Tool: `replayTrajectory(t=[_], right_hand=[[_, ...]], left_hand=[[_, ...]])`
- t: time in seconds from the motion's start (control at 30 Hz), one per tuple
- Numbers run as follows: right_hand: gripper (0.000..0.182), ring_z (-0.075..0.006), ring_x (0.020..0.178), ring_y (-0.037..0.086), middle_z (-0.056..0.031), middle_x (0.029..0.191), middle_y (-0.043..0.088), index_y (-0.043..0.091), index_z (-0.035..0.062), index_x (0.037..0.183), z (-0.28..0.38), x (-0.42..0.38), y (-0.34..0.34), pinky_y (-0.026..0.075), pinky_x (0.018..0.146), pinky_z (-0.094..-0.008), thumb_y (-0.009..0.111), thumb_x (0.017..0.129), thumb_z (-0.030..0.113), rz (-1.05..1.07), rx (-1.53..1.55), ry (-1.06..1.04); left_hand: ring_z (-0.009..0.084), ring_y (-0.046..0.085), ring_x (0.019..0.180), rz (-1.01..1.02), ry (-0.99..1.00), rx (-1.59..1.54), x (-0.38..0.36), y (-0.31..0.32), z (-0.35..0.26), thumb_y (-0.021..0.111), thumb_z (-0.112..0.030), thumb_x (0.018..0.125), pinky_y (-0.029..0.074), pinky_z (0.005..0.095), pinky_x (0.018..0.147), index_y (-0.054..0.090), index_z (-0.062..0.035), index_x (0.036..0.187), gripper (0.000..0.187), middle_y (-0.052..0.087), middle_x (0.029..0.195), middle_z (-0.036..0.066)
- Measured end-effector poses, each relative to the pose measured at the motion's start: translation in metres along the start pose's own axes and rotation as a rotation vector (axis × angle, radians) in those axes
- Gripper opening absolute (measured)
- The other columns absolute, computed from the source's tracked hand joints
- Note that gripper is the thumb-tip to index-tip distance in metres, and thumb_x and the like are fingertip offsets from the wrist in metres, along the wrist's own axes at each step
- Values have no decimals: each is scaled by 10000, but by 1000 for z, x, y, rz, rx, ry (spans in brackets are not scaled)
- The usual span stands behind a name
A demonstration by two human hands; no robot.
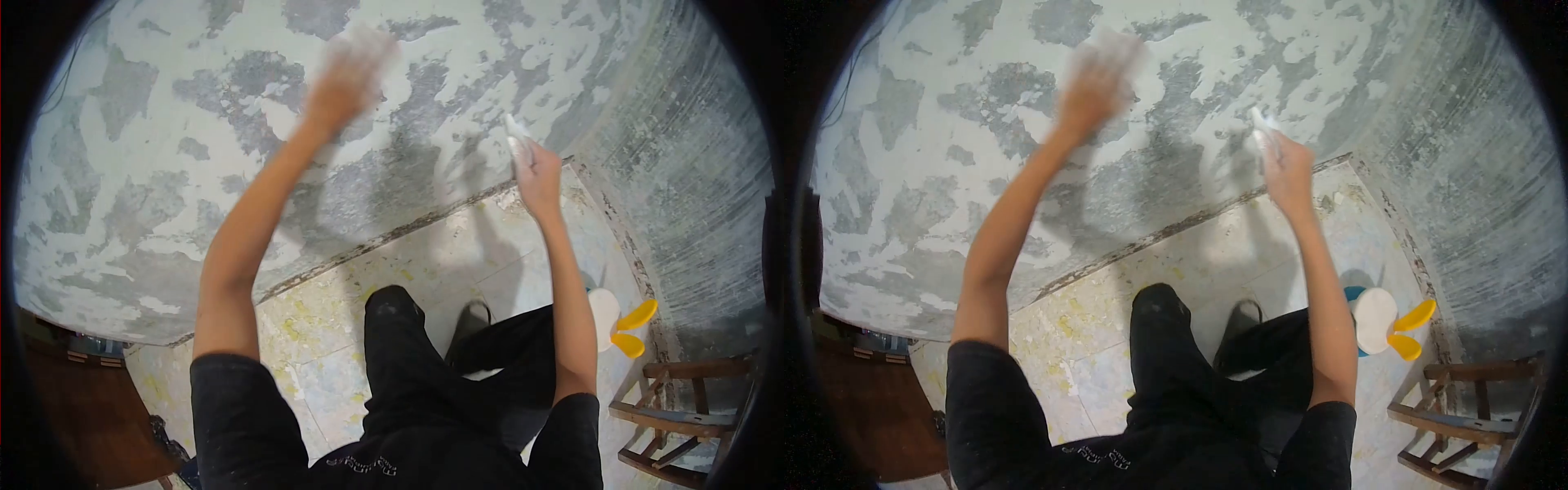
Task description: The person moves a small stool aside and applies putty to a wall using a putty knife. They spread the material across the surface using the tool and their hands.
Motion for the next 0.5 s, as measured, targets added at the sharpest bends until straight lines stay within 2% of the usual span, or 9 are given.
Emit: replayTrajectory(t=[0.07, 0.1, 0.13, 0.23, 0.27, 0.33, 0.37, 0.4, 0.5], right_hand=[[259, -153, 540, 517, -102, 594, 542, 673, -16, 1009, -4, -14, -53, 408, 541, -332, 592, 929, 217, -28, -133, -68], [239, -166, 540, 520, -109, 599, 543, 660, -28, 955, -3, -21, -80, 403, 541, -338, 583, 913, 195, -39, -231, -88], [225, -178, 547, 520, -107, 618, 555, 661, -32, 943, -17, -38, -106, 400, 548, -345, 569, 894, 166, -75, -242, -133], [268, -204, 536, 504, -112, 589, 519, 621, -29, 845, -82, -137, -178, 376, 542, -377, 548, 949, 207, -6, -414, 140], [285, -230, 601, 537, -132, 645, 553, 602, -22, 813, -118, -188, -197, 376, 579, -414, 564, 953, 223, -28, -512, 227], [313, -322, 826, 607, -224, 829, 624, 645, -60, 1023, -160, -292, -223, 451, 777, -406, 549, 977, 234, -99, -569, 372], [339, -352, 844, 609, -231, 849, 638, 632, -79, 1121, -190, -358, -234, 464, 828, -400, 541, 984, 218, -162, -749, 343], [319, -219, 555, 521, -115, 614, 532, 641, -87, 1021, -149, -359, -225, 418, 563, -372, 565, 976, 220, -197, -536, 452], [356, -143, 470, 463, -55, 536, 484, 652, -101, 961, -202, -469, -235, 367, 473, -324, 561, 996, 241, -287, -348, 783]], left_hand=[[233, 239, 1471, 407, 233, -182, -89, 129, -78, 576, -144, 878, 241, 379, 1213, 202, -112, 1549, 769, 190, 1623, 62], [223, 185, 1489, 276, 646, 549, -138, 158, -101, 616, -183, 869, 88, 391, 1245, 214, -133, 1545, 788, 201, 1623, 58], [222, 157, 1495, 834, 644, -67, -130, 94, -115, 605, -134, 862, 74, 358, 1247, 206, -149, 1545, 791, 187, 1626, 54], [193, 238, 1472, 639, 364, -138, -105, 65, -99, 629, -106, 830, 208, 348, 1227, 273, -178, 1531, 789, 231, 1608, 76], [218, 349, 1417, 348, 275, 307, -98, 79, -80, 652, -119, 804, 218, 368, 1224, 387, -142, 1469, 716, 396, 1521, 83], [263, 393, 1386, 297, -37, -173, -29, 5, 0, 671, -284, 821, 287, 432, 1178, 452, -106, 1421, 663, 473, 1461, 89], [288, 374, 1398, -29, -86, 51, 10, -39, 32, 653, -352, 839, 271, 505, 1164, 467, -146, 1427, 650, 448, 1488, 105], [304, 336, 1423, -28, -214, 240, 46, -81, 52, 613, -346, 869, 203, 561, 1176, 469, -186, 1441, 611, 422, 1511, 106], [312, 327, 1428, -213, -395, 387, 62, -67, 54, 601, -323, 875, 175, 585, 1176, 439, -202, 1463, 622, 417, 1512, 98]])
Point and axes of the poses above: each hand's wrist, its own x-axis towards the middle knuckle, its own y-axis out of the palm, z = x × y, the point moved 2 cm from there along x, towards the middle knuckle
